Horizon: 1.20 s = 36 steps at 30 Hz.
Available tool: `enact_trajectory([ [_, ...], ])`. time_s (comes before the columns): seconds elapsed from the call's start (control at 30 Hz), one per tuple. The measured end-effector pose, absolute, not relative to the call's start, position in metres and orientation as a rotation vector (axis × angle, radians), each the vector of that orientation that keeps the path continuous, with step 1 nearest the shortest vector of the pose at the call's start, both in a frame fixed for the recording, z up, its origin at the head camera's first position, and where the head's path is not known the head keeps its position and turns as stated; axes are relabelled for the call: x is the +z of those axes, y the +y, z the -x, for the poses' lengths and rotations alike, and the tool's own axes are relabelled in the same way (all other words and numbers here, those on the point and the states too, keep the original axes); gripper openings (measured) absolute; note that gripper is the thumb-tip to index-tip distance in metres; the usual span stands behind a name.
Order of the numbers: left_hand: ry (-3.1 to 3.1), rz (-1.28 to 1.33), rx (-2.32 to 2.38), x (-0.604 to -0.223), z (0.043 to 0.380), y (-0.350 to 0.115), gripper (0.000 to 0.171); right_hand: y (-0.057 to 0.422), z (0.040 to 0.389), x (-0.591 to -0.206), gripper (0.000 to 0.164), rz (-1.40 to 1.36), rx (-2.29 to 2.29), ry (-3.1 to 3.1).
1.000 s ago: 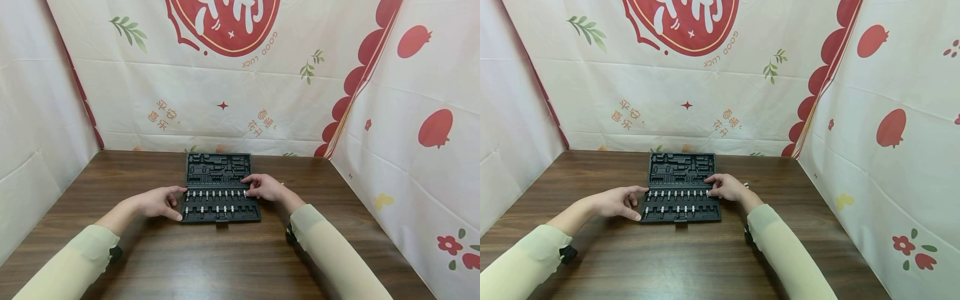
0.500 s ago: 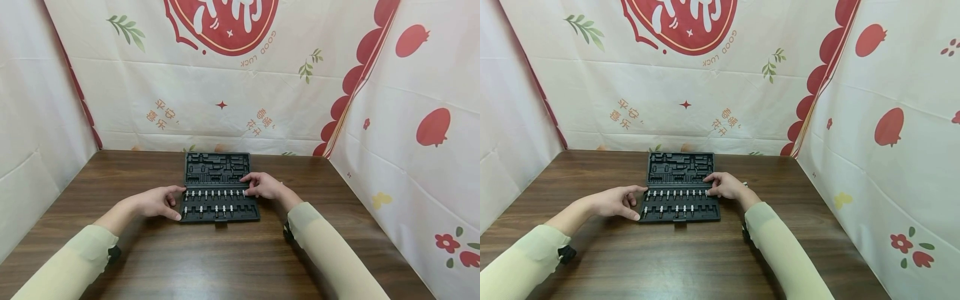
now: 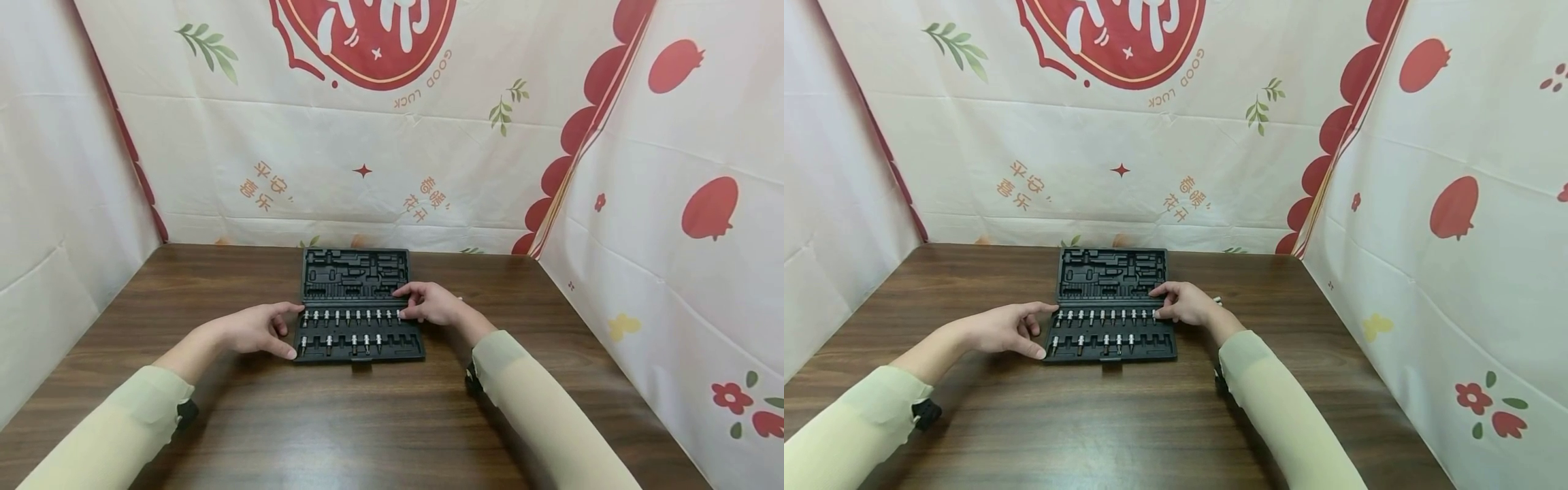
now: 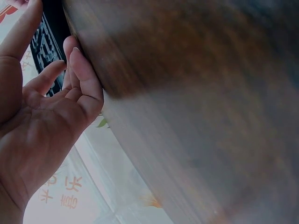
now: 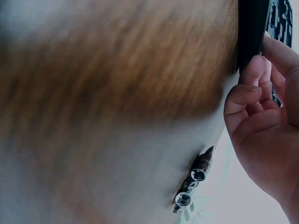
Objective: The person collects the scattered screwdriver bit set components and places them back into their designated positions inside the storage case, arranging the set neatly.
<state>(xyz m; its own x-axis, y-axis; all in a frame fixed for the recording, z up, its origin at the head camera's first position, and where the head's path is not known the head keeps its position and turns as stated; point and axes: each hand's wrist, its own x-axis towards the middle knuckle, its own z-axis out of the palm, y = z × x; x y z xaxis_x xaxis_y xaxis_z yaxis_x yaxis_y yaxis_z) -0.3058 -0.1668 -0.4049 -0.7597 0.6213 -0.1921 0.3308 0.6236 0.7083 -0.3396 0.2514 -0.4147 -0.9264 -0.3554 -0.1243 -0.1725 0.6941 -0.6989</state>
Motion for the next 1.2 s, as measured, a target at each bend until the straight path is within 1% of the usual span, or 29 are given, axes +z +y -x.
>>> enact_trajectory([
  [0.27,2.423,-0.738,0.931,-0.405,0.306,-0.167,0.099,0.261,0.333,-0.405,0.042,0.420,-1.036,2.660],
  [0.43,2.429,-0.736,0.925,-0.403,0.306,-0.166,0.100,0.282,0.326,-0.394,0.039,0.356,-1.123,2.674],
  [0.6,2.424,-0.731,0.930,-0.403,0.306,-0.166,0.100,0.307,0.320,-0.389,0.042,0.295,-1.157,2.694],
  [0.87,2.428,-0.733,0.929,-0.404,0.305,-0.166,0.099,0.342,0.316,-0.390,0.044,0.248,-1.132,2.742],
  [1.07,2.426,-0.753,0.938,-0.405,0.304,-0.167,0.099,0.362,0.314,-0.394,0.041,0.235,-1.146,2.755],
  [1.2,2.422,-0.747,0.945,-0.405,0.305,-0.167,0.099,0.372,0.312,-0.397,0.036,0.225,-1.106,2.788],
])
